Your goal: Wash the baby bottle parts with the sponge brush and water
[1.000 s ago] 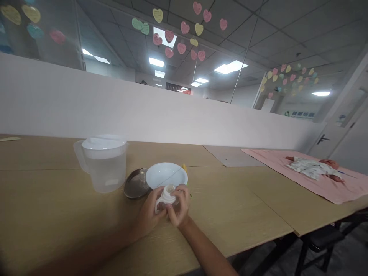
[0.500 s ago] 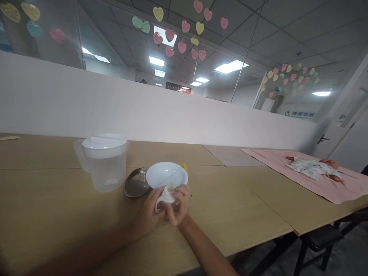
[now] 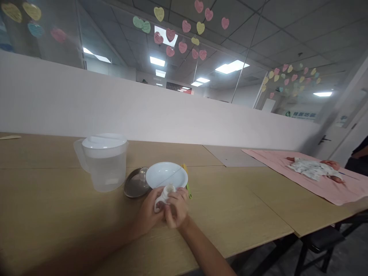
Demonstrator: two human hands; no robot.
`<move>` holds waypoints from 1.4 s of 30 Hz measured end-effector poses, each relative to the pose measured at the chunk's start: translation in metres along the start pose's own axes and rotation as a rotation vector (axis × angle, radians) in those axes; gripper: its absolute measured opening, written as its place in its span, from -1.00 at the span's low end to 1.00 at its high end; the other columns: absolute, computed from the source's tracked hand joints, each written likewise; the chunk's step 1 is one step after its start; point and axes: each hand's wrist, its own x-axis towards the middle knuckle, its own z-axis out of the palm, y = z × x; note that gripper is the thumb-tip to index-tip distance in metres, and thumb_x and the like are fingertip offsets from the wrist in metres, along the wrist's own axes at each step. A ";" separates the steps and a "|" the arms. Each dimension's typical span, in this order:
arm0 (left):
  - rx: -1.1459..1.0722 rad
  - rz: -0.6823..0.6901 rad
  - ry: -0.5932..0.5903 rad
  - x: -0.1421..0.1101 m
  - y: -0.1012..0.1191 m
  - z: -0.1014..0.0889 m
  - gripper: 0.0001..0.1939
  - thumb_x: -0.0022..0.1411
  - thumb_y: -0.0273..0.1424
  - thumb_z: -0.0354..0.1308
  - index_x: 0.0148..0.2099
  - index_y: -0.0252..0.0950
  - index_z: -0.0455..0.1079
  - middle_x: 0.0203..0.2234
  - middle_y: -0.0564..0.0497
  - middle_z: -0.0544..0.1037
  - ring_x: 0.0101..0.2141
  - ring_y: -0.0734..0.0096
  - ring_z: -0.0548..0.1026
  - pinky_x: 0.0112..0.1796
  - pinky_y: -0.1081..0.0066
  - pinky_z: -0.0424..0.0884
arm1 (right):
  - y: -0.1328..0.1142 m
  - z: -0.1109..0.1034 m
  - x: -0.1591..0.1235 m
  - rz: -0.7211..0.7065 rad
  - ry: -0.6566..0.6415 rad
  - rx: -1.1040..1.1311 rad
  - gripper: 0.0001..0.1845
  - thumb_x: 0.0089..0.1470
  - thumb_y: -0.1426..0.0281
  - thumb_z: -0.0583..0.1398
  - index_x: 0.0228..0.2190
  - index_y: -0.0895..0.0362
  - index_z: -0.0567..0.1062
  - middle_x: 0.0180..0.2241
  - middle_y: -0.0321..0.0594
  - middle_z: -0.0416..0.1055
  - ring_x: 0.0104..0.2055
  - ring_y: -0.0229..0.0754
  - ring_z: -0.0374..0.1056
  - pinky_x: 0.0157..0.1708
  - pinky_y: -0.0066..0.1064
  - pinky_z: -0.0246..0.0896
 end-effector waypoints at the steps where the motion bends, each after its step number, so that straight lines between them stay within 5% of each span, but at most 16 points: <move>1: 0.003 0.003 -0.002 0.001 0.001 0.000 -0.57 0.11 -0.39 0.14 0.05 -0.26 0.23 -0.16 -0.06 0.43 -0.15 0.27 0.41 -0.12 0.30 0.35 | 0.000 0.000 -0.001 0.008 0.011 0.009 -0.81 -0.06 0.50 0.09 -0.32 0.07 0.33 -0.36 -0.23 0.39 -0.30 -0.14 0.31 -0.15 -0.09 0.16; 6: 0.022 0.007 0.007 0.003 -0.002 0.002 -0.52 0.05 -0.46 0.15 0.07 -0.25 0.27 -0.17 -0.06 0.44 -0.15 0.26 0.42 -0.13 0.32 0.35 | 0.005 0.002 -0.003 0.168 0.137 0.100 -0.69 0.03 0.39 0.09 -0.12 0.07 0.32 -0.13 -0.09 0.34 -0.09 -0.05 0.29 -0.10 -0.07 0.18; 11: 0.002 0.027 0.012 0.004 -0.004 0.002 -0.48 0.02 -0.46 0.17 0.08 -0.24 0.28 -0.11 -0.08 0.45 -0.09 0.21 0.41 -0.07 0.28 0.34 | 0.012 0.004 -0.003 0.431 0.020 0.208 -0.60 0.12 0.26 0.01 -0.02 0.11 0.30 -0.09 -0.06 0.35 0.00 0.00 0.27 -0.01 -0.04 0.13; 20: -0.111 -0.123 0.020 -0.002 -0.002 0.005 -0.30 0.01 -0.46 0.16 0.22 -0.27 0.08 -0.12 -0.11 0.42 -0.17 0.28 0.43 -0.29 0.40 0.44 | 0.009 0.003 -0.003 0.413 0.076 0.129 -0.74 0.10 0.29 0.04 -0.18 0.11 0.35 -0.29 -0.17 0.33 -0.25 -0.13 0.26 -0.20 -0.20 0.18; 29: -0.117 -0.147 -0.005 0.000 -0.001 0.002 -0.37 0.05 -0.44 0.14 0.19 -0.25 0.10 -0.06 -0.13 0.40 -0.09 0.24 0.40 -0.20 0.32 0.42 | 0.016 0.005 0.001 0.489 -0.121 0.296 -0.62 0.14 0.15 -0.03 -0.20 0.11 0.42 -0.31 -0.17 0.29 -0.24 -0.12 0.25 -0.24 -0.24 0.20; 36: -0.166 -0.194 0.012 -0.001 0.003 0.001 -0.35 0.04 -0.40 0.18 0.19 -0.26 0.10 -0.12 -0.10 0.42 -0.16 0.27 0.44 -0.23 0.36 0.42 | 0.010 0.009 -0.005 0.570 -0.058 0.325 -0.69 0.09 0.19 0.09 -0.18 0.10 0.29 -0.17 -0.13 0.29 -0.08 -0.09 0.27 -0.10 -0.20 0.19; 42: -0.188 -0.197 0.008 -0.001 0.005 0.000 -0.34 0.05 -0.40 0.18 0.20 -0.24 0.08 -0.12 -0.08 0.43 -0.17 0.29 0.45 -0.22 0.35 0.42 | 0.009 0.011 -0.007 0.629 -0.051 0.356 -0.68 0.03 0.21 0.15 -0.21 0.10 0.26 -0.29 -0.22 0.29 -0.24 -0.17 0.29 -0.22 -0.30 0.24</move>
